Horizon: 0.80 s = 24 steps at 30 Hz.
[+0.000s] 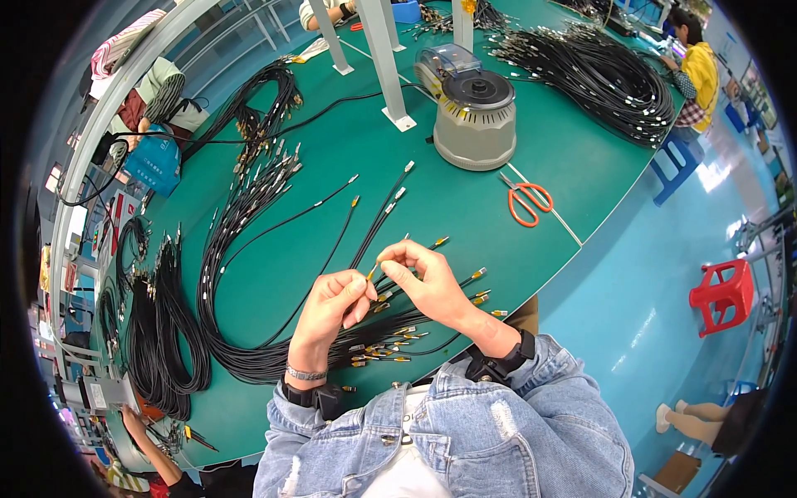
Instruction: The person picks up a cable, fits a connector onto the end by hand, and trims the excess with shears before placing it back on the table.
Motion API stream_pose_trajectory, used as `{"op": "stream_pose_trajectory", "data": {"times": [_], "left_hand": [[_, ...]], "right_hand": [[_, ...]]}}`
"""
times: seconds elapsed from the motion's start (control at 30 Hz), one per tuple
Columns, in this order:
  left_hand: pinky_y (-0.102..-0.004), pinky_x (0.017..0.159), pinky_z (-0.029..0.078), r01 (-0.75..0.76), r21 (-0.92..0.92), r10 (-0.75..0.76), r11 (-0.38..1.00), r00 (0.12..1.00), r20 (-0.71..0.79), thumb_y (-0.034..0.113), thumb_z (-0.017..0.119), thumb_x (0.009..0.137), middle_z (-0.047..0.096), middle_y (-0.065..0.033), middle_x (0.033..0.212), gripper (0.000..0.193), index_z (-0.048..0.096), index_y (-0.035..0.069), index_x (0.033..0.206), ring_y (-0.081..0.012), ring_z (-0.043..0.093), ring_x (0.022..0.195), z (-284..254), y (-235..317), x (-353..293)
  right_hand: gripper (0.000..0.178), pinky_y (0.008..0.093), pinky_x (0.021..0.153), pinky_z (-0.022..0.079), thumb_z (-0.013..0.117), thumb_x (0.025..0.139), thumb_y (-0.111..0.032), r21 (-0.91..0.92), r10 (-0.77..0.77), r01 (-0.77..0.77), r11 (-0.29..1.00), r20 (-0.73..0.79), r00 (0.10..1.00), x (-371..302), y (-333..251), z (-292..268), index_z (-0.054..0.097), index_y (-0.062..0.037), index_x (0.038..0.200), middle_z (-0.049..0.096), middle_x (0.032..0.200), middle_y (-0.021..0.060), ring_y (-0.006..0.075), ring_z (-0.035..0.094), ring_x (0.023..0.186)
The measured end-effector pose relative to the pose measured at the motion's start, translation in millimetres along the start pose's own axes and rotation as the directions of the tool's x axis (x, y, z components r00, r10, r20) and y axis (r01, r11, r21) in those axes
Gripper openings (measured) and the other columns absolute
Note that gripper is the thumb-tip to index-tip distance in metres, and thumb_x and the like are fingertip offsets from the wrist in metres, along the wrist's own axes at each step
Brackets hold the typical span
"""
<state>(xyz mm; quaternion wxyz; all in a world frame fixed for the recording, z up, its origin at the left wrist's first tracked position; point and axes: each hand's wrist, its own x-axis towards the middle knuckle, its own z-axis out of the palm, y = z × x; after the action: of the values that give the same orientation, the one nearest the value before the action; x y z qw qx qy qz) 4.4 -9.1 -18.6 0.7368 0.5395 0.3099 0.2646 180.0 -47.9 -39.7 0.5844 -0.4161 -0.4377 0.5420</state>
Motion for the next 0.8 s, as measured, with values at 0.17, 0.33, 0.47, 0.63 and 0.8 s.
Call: {"op": "stream_pose_trajectory", "data": {"times": [0.17,0.33,0.47,0.63,0.8], "left_hand": [[-0.0181,0.038,0.027,-0.01,0.117,0.027,0.993,0.989,-0.143,0.021,0.049,0.094,0.052,-0.0008,0.053,0.027,0.061,0.001,0.08,-0.0037,0.037,0.04,8.1,-4.0,2.7],[-0.0181,0.038,0.027,-0.013,0.075,0.017,0.997,0.998,-0.055,0.023,0.048,0.095,0.052,-0.0007,0.052,0.029,0.06,0.001,0.08,-0.0038,0.037,0.04,4.1,-4.1,1.5],[-0.0185,0.037,0.026,0.048,-0.069,-0.044,0.996,0.997,0.07,0.026,0.046,0.096,0.049,-0.0002,0.05,0.031,0.058,0.002,0.079,-0.0043,0.035,0.038,-5.6,-8.3,3.2],[-0.0193,0.036,0.025,0.074,-0.192,-0.048,0.979,0.99,0.136,0.029,0.045,0.096,0.046,0.0003,0.049,0.034,0.055,0.003,0.077,-0.0049,0.032,0.036,-11.1,-10.0,6.7],[-0.0193,0.037,0.025,0.049,-0.177,-0.035,0.983,0.996,0.079,0.028,0.046,0.096,0.046,0.0006,0.048,0.033,0.055,0.003,0.077,-0.0048,0.032,0.036,-10.8,-10.2,7.2]], "right_hand": [[0.01,0.0244,0.071,0.045,0.059,0.088,-0.008,0.148,-0.029,0.027,0.989,0.012,1.0,-2.4,-2.6,11.2,0.059,0.002,0.09,0.055,0.085,0.0029,0.0099,0.053,0.079],[0.012,0.0234,0.07,0.045,0.06,0.088,-0.01,0.197,0.001,-0.03,0.98,0.147,0.989,4.7,5.0,5.1,0.06,0.0013,0.087,0.059,0.081,0.0033,0.0084,0.054,0.075],[0.011,0.0227,0.067,0.045,0.059,0.088,-0.009,0.228,-0.006,-0.036,0.973,0.182,0.983,6.7,12.7,1.3,0.06,0.0014,0.085,0.061,0.081,0.0034,0.0078,0.053,0.073],[0.011,0.0224,0.067,0.045,0.057,0.089,-0.009,0.176,-0.027,-0.006,0.984,0.184,0.983,8.9,17.8,0.9,0.061,0.0014,0.088,0.061,0.081,0.0028,0.0074,0.053,0.074],[0.014,0.022,0.068,0.045,0.055,0.091,-0.011,0.136,0.015,-0.037,0.99,0.162,0.987,10.4,20.1,-2.2,0.061,0.0013,0.095,0.061,0.084,0.0024,0.007,0.053,0.075]]}}
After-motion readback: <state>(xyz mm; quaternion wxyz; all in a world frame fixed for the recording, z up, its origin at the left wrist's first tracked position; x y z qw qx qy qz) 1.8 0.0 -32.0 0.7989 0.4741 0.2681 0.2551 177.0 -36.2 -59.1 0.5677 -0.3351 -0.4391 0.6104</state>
